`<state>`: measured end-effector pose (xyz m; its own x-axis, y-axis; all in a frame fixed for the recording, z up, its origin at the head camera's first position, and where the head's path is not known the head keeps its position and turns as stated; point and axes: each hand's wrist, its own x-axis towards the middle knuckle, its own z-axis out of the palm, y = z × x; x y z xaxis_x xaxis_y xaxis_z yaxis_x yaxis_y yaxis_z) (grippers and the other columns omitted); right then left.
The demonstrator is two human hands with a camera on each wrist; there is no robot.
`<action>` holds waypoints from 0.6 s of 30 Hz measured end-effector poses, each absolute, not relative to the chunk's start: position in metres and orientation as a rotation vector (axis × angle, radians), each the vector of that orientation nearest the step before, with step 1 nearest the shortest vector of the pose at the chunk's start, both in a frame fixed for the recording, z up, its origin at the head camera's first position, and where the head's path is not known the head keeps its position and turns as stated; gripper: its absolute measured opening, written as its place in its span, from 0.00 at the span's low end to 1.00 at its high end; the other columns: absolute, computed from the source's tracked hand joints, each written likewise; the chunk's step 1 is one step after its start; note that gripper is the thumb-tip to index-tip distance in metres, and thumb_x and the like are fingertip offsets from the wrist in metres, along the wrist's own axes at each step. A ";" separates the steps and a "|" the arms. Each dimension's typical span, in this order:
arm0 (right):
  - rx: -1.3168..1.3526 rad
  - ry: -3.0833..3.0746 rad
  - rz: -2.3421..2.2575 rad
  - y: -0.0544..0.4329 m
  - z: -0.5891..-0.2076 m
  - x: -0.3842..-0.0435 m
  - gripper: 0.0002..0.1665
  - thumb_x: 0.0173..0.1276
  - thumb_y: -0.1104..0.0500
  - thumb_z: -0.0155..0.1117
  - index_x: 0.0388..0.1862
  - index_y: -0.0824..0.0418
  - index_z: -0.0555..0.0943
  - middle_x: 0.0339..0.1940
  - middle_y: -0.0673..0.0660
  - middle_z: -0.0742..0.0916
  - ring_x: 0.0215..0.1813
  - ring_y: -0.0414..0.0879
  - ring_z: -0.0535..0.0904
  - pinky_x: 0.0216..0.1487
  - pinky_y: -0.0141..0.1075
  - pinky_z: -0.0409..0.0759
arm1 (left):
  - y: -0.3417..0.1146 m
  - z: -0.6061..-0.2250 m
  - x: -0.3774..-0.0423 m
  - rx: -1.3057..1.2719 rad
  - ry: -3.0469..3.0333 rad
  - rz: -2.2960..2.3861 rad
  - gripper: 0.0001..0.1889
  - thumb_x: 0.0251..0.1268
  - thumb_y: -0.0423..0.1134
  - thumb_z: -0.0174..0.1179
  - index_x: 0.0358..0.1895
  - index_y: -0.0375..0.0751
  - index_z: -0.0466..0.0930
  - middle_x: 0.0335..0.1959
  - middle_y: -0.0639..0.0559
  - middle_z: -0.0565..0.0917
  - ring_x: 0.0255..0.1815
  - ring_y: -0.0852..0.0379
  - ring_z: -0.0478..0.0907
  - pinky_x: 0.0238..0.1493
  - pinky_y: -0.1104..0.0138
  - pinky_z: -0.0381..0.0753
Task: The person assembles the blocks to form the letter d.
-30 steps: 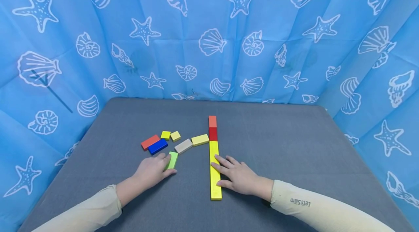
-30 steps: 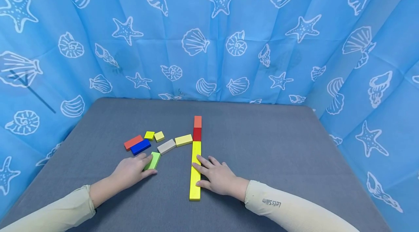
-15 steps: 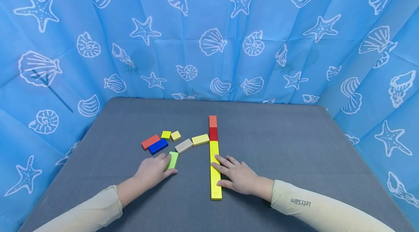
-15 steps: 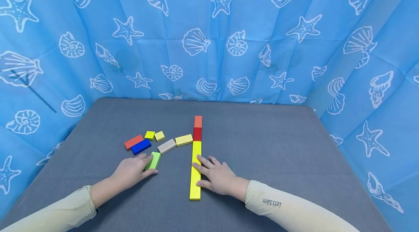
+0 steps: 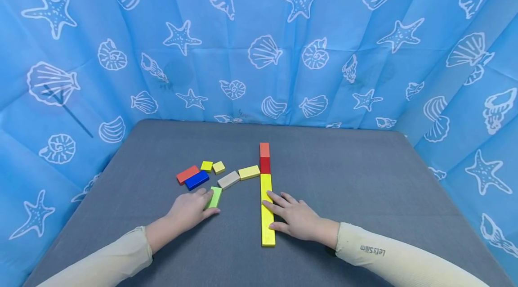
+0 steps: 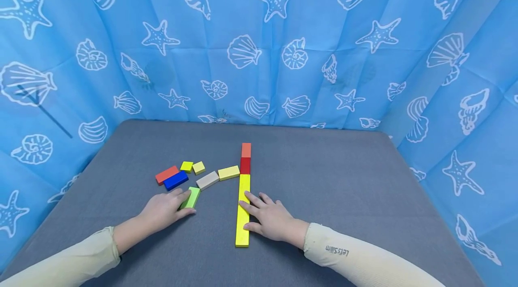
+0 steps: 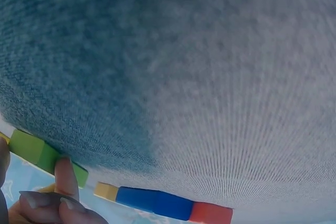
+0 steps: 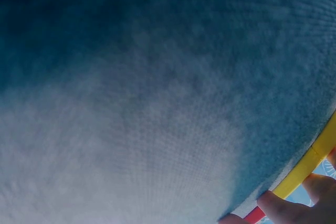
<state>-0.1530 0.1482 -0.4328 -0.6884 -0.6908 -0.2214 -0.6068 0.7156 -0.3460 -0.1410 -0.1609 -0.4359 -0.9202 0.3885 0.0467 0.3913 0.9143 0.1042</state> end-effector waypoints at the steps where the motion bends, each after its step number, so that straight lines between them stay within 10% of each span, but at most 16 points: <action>1: -1.015 2.588 -0.351 0.148 -0.433 -0.153 0.37 0.73 0.40 0.53 0.77 0.51 0.61 0.78 0.55 0.60 0.73 0.64 0.59 0.57 0.67 0.67 | -0.161 -0.436 -0.141 -0.622 -3.052 -0.178 0.29 0.58 0.54 0.68 0.54 0.34 0.82 0.40 0.43 0.83 0.23 0.58 0.69 0.21 0.67 0.70; 13: -1.043 2.585 -0.371 0.149 -0.431 -0.153 0.37 0.73 0.40 0.53 0.76 0.52 0.62 0.78 0.56 0.61 0.72 0.64 0.61 0.55 0.67 0.68 | -0.192 -0.439 -0.152 -0.559 -2.923 -0.195 0.24 0.64 0.50 0.64 0.57 0.38 0.80 0.40 0.46 0.78 0.22 0.60 0.68 0.17 0.70 0.66; 18: -1.031 2.579 -0.378 0.149 -0.431 -0.153 0.37 0.73 0.40 0.52 0.76 0.52 0.62 0.78 0.55 0.60 0.72 0.64 0.60 0.55 0.67 0.68 | -0.214 -0.442 -0.165 -0.543 -2.883 -0.146 0.30 0.62 0.46 0.67 0.64 0.35 0.74 0.56 0.38 0.76 0.28 0.50 0.79 0.22 0.63 0.77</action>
